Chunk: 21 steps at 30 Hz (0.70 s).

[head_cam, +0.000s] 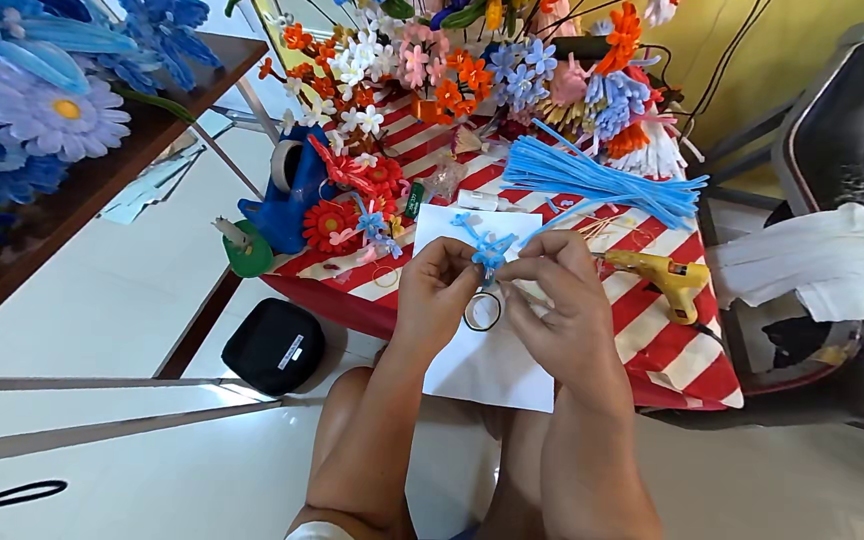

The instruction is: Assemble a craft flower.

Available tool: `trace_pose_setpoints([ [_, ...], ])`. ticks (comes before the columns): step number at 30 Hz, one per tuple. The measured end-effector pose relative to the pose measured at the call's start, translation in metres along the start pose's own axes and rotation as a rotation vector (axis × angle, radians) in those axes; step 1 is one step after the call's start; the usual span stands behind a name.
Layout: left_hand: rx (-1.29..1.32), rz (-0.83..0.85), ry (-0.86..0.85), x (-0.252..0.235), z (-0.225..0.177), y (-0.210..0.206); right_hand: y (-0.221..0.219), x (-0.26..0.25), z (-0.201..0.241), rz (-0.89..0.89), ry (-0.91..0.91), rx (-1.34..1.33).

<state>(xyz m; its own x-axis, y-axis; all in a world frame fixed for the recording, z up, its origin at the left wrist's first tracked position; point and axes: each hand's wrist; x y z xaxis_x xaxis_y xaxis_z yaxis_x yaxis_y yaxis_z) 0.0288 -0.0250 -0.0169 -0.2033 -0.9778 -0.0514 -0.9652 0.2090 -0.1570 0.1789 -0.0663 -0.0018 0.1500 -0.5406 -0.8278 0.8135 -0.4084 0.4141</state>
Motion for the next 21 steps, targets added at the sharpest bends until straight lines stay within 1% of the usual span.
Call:
trace_pose_setpoints([
  [3, 0.071, 0.035, 0.039, -0.001, 0.000, 0.002, 0.005, -0.001, -0.005, -0.074, -0.075, 0.001],
  [6, 0.133, 0.054, 0.086, -0.001, -0.002, 0.000, 0.010, 0.000, -0.011, 0.007, -0.178, -0.104],
  [9, 0.125, 0.043, 0.094, 0.000, -0.002, -0.002, 0.010, 0.001, -0.011, 0.069, -0.242, -0.189],
  [11, 0.110, 0.032, 0.083, 0.000, -0.002, -0.003, 0.007, 0.001, -0.009, 0.067, -0.269, -0.196],
  [15, 0.101, 0.029, 0.053, 0.000, -0.001, -0.005, 0.001, -0.001, -0.006, 0.049, -0.328, -0.113],
  [21, 0.073, 0.028, -0.054, 0.002, 0.001, -0.007, -0.001, -0.002, -0.006, 0.006, -0.335, -0.176],
])
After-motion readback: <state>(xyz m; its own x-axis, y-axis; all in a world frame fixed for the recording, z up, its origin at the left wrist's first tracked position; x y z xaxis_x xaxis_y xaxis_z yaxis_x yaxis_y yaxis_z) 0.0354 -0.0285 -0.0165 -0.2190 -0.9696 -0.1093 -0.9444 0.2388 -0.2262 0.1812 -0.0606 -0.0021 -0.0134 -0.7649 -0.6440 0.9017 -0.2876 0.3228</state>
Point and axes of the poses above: each hand's wrist, its own x-axis away from the middle knuckle, its own y-axis out of the back of the hand, z = x × y, and after that the axes turned 15 degrees about y, right-handed
